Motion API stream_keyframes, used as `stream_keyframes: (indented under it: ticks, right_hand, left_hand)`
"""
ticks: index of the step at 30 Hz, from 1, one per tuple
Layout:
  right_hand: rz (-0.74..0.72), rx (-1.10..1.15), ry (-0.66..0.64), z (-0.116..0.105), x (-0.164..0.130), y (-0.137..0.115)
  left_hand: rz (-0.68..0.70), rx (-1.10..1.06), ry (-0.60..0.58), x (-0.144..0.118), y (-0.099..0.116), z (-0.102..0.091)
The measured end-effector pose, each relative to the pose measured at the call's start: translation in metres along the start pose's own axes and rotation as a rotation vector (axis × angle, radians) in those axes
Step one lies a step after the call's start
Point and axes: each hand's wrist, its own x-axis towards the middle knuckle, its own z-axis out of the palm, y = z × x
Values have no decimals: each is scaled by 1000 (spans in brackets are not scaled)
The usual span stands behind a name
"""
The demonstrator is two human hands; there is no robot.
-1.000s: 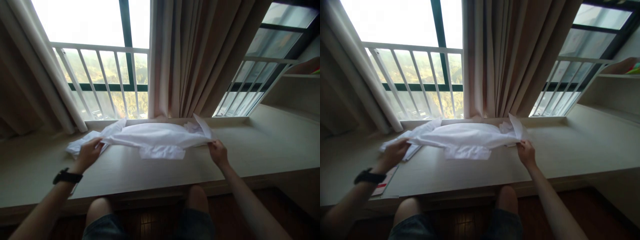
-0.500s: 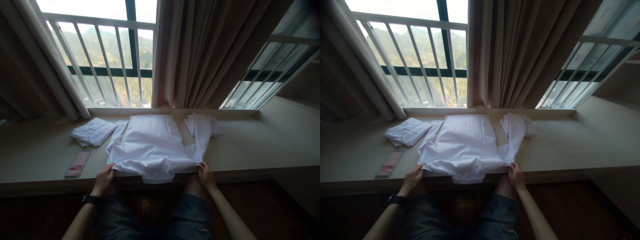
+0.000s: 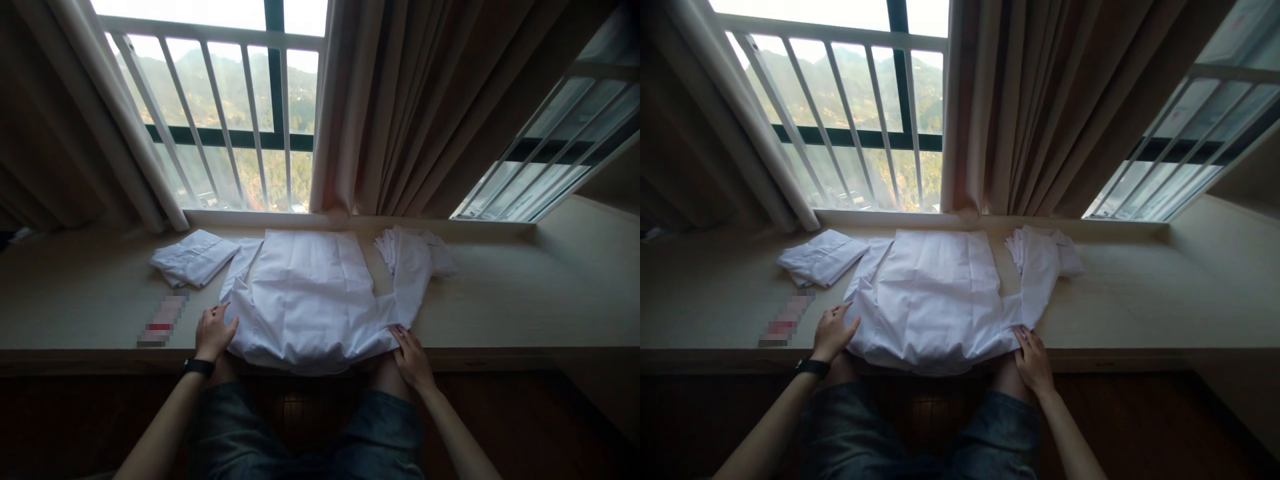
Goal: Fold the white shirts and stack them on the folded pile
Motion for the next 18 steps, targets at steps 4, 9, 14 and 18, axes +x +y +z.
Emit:
stream_keyframes:
  ticks: [4,9,14,18]
  right_hand:
    - [-18,-18,18,7,-2,4]
    - [21,27,63,16,-7,8]
    - [23,84,127,24,-9,15]
    - [25,104,159,28,-9,20]
  left_hand:
    - [-30,89,13,40,22,9]
    - [-122,49,-156,86,22,16]
    - [-204,2,-191,101,1,20]
    - [-324,-318,-181,99,-18,25]
